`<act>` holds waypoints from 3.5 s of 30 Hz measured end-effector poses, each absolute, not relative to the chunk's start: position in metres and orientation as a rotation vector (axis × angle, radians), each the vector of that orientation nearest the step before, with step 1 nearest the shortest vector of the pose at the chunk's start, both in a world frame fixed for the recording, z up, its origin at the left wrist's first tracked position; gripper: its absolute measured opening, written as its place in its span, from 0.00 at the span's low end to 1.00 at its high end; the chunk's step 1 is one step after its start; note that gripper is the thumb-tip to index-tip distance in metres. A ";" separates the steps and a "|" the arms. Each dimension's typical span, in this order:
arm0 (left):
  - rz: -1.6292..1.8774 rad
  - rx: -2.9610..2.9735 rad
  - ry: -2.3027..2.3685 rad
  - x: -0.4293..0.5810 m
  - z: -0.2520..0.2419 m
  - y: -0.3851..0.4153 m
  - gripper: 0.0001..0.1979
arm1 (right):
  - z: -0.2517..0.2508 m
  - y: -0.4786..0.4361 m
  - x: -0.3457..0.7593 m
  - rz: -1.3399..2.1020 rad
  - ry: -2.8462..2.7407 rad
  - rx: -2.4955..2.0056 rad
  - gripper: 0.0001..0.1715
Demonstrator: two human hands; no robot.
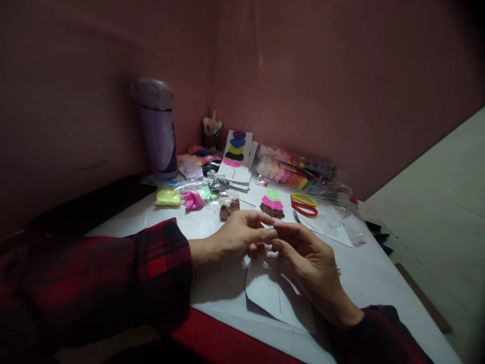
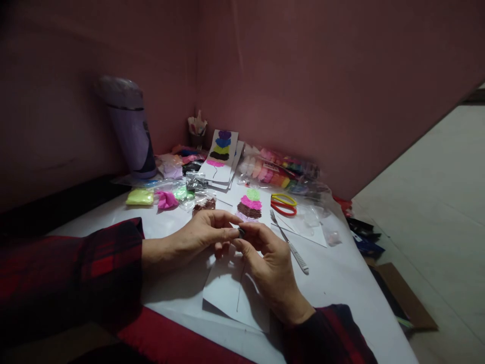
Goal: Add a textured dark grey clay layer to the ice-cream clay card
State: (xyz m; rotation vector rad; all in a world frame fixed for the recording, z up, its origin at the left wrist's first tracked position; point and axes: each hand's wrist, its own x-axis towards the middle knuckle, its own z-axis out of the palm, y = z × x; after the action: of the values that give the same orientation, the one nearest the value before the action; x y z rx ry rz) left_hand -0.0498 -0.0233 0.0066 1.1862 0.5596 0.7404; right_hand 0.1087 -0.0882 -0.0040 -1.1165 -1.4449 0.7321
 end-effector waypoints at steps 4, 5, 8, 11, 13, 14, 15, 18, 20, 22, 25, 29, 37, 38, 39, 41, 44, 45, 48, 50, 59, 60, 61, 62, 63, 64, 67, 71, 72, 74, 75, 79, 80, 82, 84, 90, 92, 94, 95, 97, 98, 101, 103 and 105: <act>0.712 1.250 0.530 -0.051 0.008 -0.024 0.21 | -0.002 -0.090 0.107 0.665 -1.466 -1.097 0.12; 0.724 1.254 0.522 -0.050 0.008 -0.024 0.21 | -0.001 -0.090 0.107 0.654 -1.460 -1.103 0.11; 0.742 1.272 0.510 -0.049 0.010 -0.024 0.20 | 0.004 -0.092 0.105 0.622 -1.447 -1.150 0.06; 0.735 1.284 0.550 -0.046 0.010 -0.025 0.15 | 0.008 -0.093 0.105 0.675 -1.413 -1.160 0.05; 0.744 1.267 0.611 -0.044 0.011 -0.025 0.11 | 0.009 -0.093 0.105 0.718 -1.371 -1.164 0.05; 0.758 1.250 0.643 -0.043 0.012 -0.026 0.10 | 0.010 -0.092 0.105 0.730 -1.343 -1.172 0.06; 0.781 1.228 0.674 -0.043 0.012 -0.027 0.09 | 0.010 -0.091 0.106 0.735 -1.311 -1.182 0.06; 0.879 1.155 0.722 -0.045 0.015 -0.027 0.07 | 0.009 -0.088 0.108 0.739 -1.216 -1.192 0.07; 0.921 1.138 0.710 -0.047 0.015 -0.026 0.07 | 0.009 -0.085 0.108 0.750 -1.173 -1.208 0.10; 0.923 1.140 0.684 -0.049 0.014 -0.025 0.08 | 0.009 -0.084 0.108 0.771 -1.142 -1.237 0.13; 0.881 1.161 0.628 -0.050 0.012 -0.023 0.10 | 0.009 -0.084 0.107 0.826 -1.127 -1.259 0.16; 0.801 1.170 0.544 -0.050 0.006 -0.022 0.12 | 0.006 -0.085 0.108 0.854 -1.189 -1.215 0.15; 0.760 1.224 0.538 -0.051 0.006 -0.022 0.25 | 0.008 -0.088 0.105 0.783 -1.337 -1.113 0.10; 0.748 1.248 0.536 -0.051 0.008 -0.022 0.24 | 0.008 -0.088 0.105 0.770 -1.342 -1.102 0.10; 0.742 1.263 0.540 -0.050 0.009 -0.023 0.24 | 0.007 -0.088 0.104 0.748 -1.343 -1.099 0.10; 0.751 1.269 0.559 -0.050 0.011 -0.024 0.22 | 0.005 -0.089 0.104 0.690 -1.353 -1.123 0.12; 0.771 1.249 0.571 -0.049 0.011 -0.023 0.22 | 0.003 -0.089 0.106 0.609 -1.398 -1.177 0.13; 0.769 1.249 0.567 -0.048 0.011 -0.023 0.22 | 0.002 -0.089 0.106 0.596 -1.414 -1.187 0.11; 0.752 1.284 0.544 -0.048 0.008 -0.022 0.18 | 0.003 -0.089 0.107 0.598 -1.435 -1.201 0.05; 0.759 1.312 0.541 -0.047 0.008 -0.023 0.13 | 0.005 -0.089 0.106 0.611 -1.435 -1.209 0.05; 0.882 1.111 0.703 -0.046 0.014 -0.024 0.02 | 0.007 -0.086 0.107 0.628 -1.212 -1.215 0.08; 0.889 1.075 0.705 -0.047 0.014 -0.024 0.04 | 0.007 -0.086 0.107 0.639 -1.211 -1.223 0.09; 0.881 1.051 0.700 -0.048 0.014 -0.023 0.05 | 0.007 -0.086 0.107 0.655 -1.219 -1.228 0.10; 0.859 1.042 0.689 -0.049 0.014 -0.023 0.06 | 0.008 -0.086 0.107 0.674 -1.234 -1.229 0.11; 0.825 1.047 0.672 -0.049 0.013 -0.023 0.07 | 0.008 -0.087 0.106 0.696 -1.256 -1.223 0.11; 0.787 1.062 0.653 -0.050 0.013 -0.023 0.08 | 0.008 -0.087 0.105 0.720 -1.282 -1.210 0.11; 0.694 1.128 0.592 -0.050 0.011 -0.024 0.12 | 0.007 -0.089 0.104 0.743 -1.362 -1.157 0.10; 0.715 1.208 0.541 -0.050 0.009 -0.023 0.12 | 0.004 -0.090 0.105 0.635 -1.414 -1.189 0.11; 0.731 1.220 0.541 -0.049 0.008 -0.023 0.12 | 0.003 -0.090 0.105 0.619 -1.400 -1.191 0.13; 0.742 1.245 0.542 -0.049 0.007 -0.022 0.12 | 0.004 -0.090 0.105 0.618 -1.379 -1.183 0.13; 0.743 1.257 0.540 -0.049 0.007 -0.022 0.13 | 0.005 -0.090 0.105 0.625 -1.380 -1.184 0.11; 0.739 1.266 0.537 -0.048 0.008 -0.023 0.13 | 0.010 -0.090 0.105 0.685 -1.367 -1.227 0.08; 0.747 1.254 0.542 -0.048 0.008 -0.024 0.12 | 0.011 -0.089 0.105 0.704 -1.335 -1.234 0.08; 0.772 1.218 0.558 -0.048 0.009 -0.024 0.10 | 0.010 -0.088 0.107 0.720 -1.266 -1.238 0.08; 0.811 1.155 0.579 -0.048 0.010 -0.024 0.08 | 0.008 -0.087 0.109 0.711 -1.214 -1.230 0.07; 0.784 1.072 0.585 -0.050 0.010 -0.023 0.12 | 0.006 -0.085 0.111 0.690 -1.278 -1.271 0.09; 0.726 1.107 0.575 -0.050 0.010 -0.024 0.12 | 0.007 -0.087 0.110 0.655 -1.355 -1.266 0.09; 0.692 1.144 0.552 -0.050 0.010 -0.024 0.12 | 0.007 -0.089 0.109 0.637 -1.420 -1.244 0.10; 0.692 1.159 0.542 -0.050 0.010 -0.024 0.12 | 0.006 -0.089 0.109 0.644 -1.434 -1.226 0.10; 0.710 1.179 0.538 -0.050 0.009 -0.023 0.11 | 0.003 -0.090 0.109 0.685 -1.414 -1.178 0.09; 0.719 1.182 0.543 -0.050 0.009 -0.023 0.11 | 0.002 -0.090 0.108 0.704 -1.394 -1.162 0.10; 0.726 1.166 0.548 -0.050 0.007 -0.022 0.12 | 0.000 -0.090 0.108 0.701 -1.385 -1.184 0.10; 0.715 1.144 0.515 -0.050 0.006 -0.022 0.15 | 0.001 -0.089 0.108 0.667 -1.397 -1.218 0.07; 0.704 1.124 0.471 -0.050 0.005 -0.022 0.19 | 0.003 -0.089 0.108 0.633 -1.388 -1.218 0.07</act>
State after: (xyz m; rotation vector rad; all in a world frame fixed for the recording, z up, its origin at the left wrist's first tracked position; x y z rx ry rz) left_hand -0.0500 -0.0219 0.0048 1.1242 0.4706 0.7045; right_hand 0.1079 -0.0889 0.0026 -1.2184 -1.3878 0.6335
